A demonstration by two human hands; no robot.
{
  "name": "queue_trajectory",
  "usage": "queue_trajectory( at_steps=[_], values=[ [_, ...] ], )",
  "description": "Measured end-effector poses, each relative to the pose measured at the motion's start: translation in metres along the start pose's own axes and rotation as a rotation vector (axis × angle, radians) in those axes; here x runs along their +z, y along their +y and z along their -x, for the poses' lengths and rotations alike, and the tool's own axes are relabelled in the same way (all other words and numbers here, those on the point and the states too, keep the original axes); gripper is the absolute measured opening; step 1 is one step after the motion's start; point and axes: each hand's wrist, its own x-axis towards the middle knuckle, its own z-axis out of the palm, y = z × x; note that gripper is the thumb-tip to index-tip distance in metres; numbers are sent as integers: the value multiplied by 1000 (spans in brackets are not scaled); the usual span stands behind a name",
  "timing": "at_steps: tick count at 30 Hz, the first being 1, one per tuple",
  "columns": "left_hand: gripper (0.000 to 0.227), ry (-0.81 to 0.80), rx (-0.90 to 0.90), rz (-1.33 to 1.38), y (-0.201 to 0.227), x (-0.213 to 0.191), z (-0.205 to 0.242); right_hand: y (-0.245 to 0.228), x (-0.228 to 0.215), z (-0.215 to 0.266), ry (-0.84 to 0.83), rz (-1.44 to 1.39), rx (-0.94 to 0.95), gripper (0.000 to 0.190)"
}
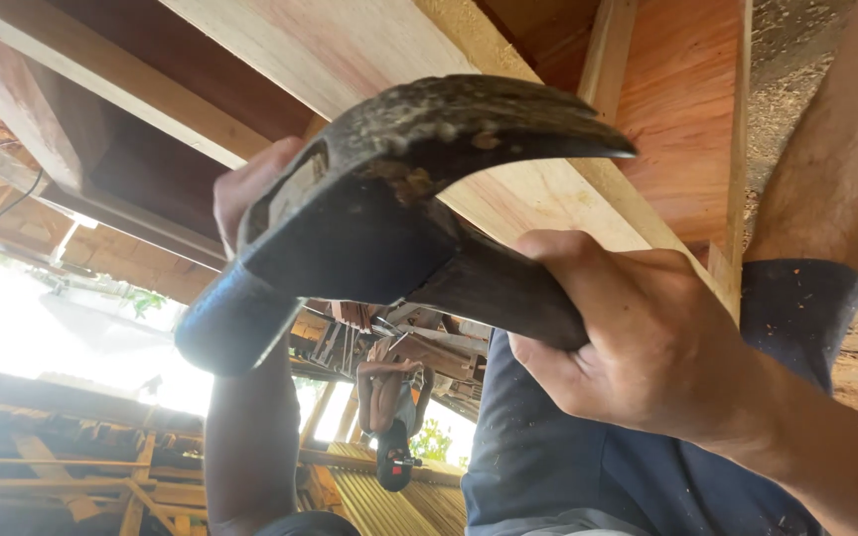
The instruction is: The person hammers nails into the joints of an unfinished wooden cabinet frame, holding a claw hammer in one hand while steadying the wood with the other. They use a metal punch to set nails, briefly walk across the workshop to pick up a screwdriver, and return to drive or adjust fasteners in the frame.
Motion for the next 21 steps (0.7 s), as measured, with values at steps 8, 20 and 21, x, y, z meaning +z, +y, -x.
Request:
queue_trajectory(
  at_steps=[8, 20, 21],
  values=[
    [31, 594, 1, -250, 54, 31, 8, 29, -24, 53, 278, 79, 50, 33],
    [69, -449, -1030, -1323, 53, 18, 13, 164, -75, 147, 474, -309, 520, 24],
    [69, -438, -1039, -1310, 44, 24, 24, 154, -73, 132, 460, -300, 516, 24]
  ],
)
